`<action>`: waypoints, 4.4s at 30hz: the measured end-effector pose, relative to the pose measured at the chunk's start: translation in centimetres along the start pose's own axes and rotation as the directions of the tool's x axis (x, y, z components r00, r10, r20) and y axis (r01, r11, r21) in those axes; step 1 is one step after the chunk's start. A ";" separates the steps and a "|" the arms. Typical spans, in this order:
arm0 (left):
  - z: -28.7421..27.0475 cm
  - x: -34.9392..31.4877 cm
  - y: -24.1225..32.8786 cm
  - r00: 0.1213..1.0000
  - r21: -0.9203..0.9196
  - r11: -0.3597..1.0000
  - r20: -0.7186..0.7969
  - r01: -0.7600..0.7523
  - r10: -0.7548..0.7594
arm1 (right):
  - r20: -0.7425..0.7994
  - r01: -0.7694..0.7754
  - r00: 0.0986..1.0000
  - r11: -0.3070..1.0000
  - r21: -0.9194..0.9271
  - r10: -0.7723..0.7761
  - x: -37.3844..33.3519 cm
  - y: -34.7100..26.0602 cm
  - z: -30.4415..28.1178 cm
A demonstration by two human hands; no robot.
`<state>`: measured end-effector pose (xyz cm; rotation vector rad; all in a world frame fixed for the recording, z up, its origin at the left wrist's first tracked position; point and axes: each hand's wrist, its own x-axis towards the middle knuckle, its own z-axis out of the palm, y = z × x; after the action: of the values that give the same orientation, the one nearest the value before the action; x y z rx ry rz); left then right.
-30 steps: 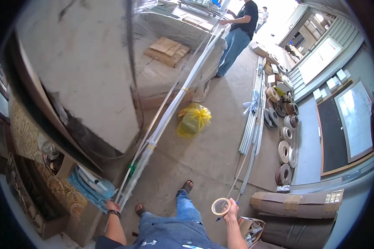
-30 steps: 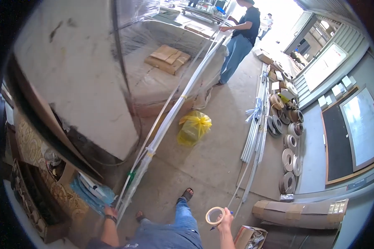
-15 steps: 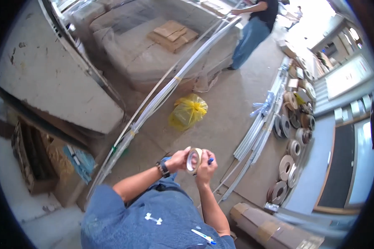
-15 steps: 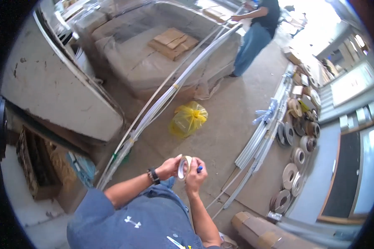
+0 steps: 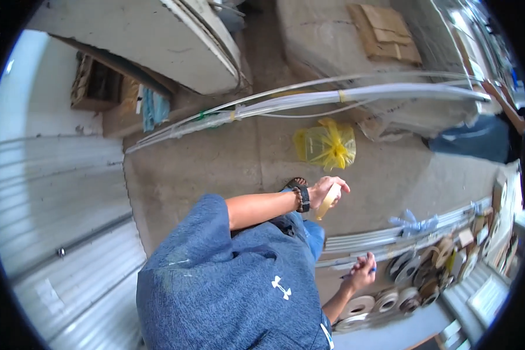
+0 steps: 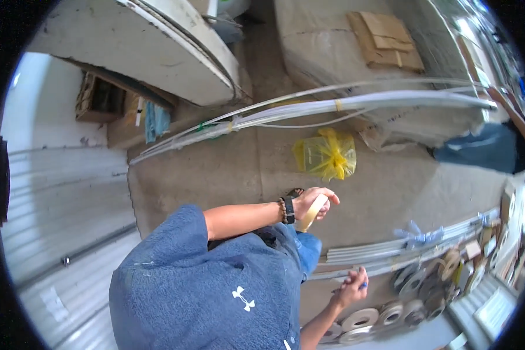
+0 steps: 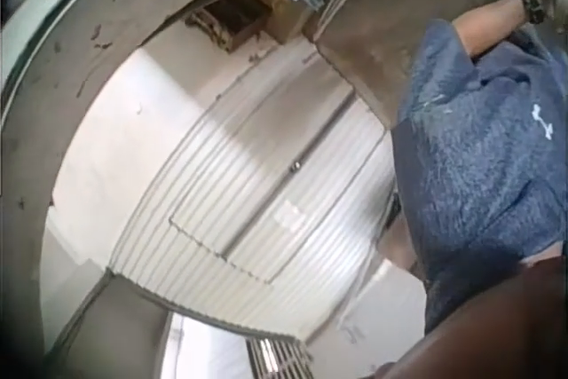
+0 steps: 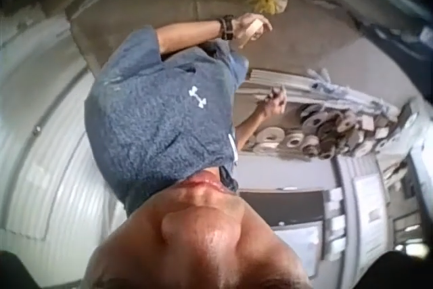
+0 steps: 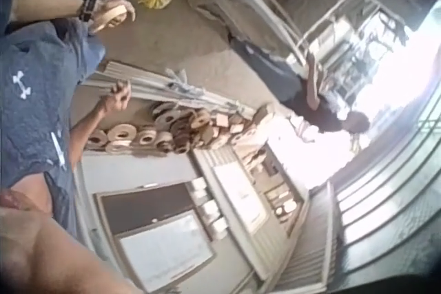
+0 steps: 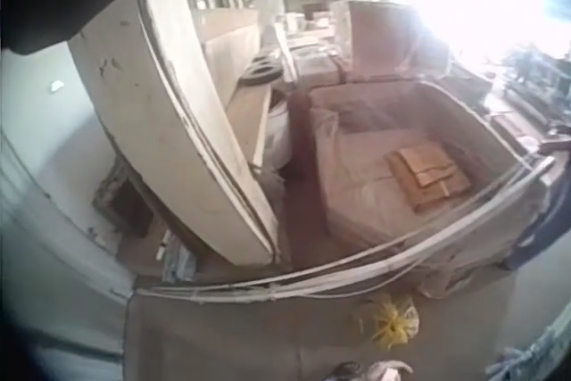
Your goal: Bundling long plastic extrusions together using masking tape in a factory setting.
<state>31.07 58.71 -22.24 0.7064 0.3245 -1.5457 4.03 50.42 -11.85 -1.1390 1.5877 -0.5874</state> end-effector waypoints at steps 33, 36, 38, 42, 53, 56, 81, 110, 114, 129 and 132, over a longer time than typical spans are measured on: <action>-78.2 -13.6 28.5 0.399 0.403 -0.149 -0.656 0.903 0.641 | 0.028 -0.165 0.892 0.383 -0.909 0.451 -0.3 21.5 18.1; -78.0 -11.3 29.1 0.478 0.514 -0.114 -0.664 0.850 0.574 | -0.041 -0.253 0.880 0.395 -0.883 0.473 -2.6 21.4 20.2; -75.9 -12.7 30.2 0.492 0.546 -0.078 -0.673 0.834 0.553 | -0.089 -0.334 0.866 0.437 -0.835 0.493 -3.0 21.2 22.5; -70.7 -15.1 31.7 0.519 0.616 0.010 -0.672 0.787 0.529 | -0.081 -0.359 0.867 0.505 -0.785 0.492 -2.6 22.9 22.2; -59.6 -25.1 31.5 0.670 0.419 -0.534 -0.571 0.735 0.474 | 0.673 -0.245 0.600 0.900 -0.361 0.433 0.5 15.2 53.9; -55.4 -27.3 31.3 0.748 0.519 -0.539 -0.444 0.663 0.493 | 0.866 -0.584 0.371 0.809 -0.063 0.335 2.1 14.9 62.6; -36.7 -34.9 15.4 0.911 0.770 -0.488 -0.335 0.411 0.239 | 0.557 -0.308 0.791 0.951 0.006 0.253 -11.2 1.8 44.0; -10.8 -49.0 8.2 0.841 0.769 -0.431 -0.246 0.471 0.481 | 0.918 -0.548 0.355 0.756 0.359 -0.178 -9.2 -2.8 30.5; -9.3 -49.0 3.4 0.796 0.702 -0.520 -0.110 0.486 0.596 | 0.918 -0.575 0.374 0.744 0.342 -0.133 -9.4 -3.6 28.3; -13.2 -40.0 -10.6 0.499 0.747 -0.175 -0.233 0.642 0.835 | 0.938 -0.547 0.345 0.804 0.231 -0.035 -2.4 2.1 21.9; -14.4 -39.9 -11.0 0.570 0.813 -0.140 -0.263 0.565 0.779 | 0.955 -0.558 0.280 0.794 0.242 -0.094 -2.4 2.7 21.2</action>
<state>22.40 100.27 -11.27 2.8394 -0.5428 -0.6505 22.70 57.41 -20.03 -0.5056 0.4028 -0.0273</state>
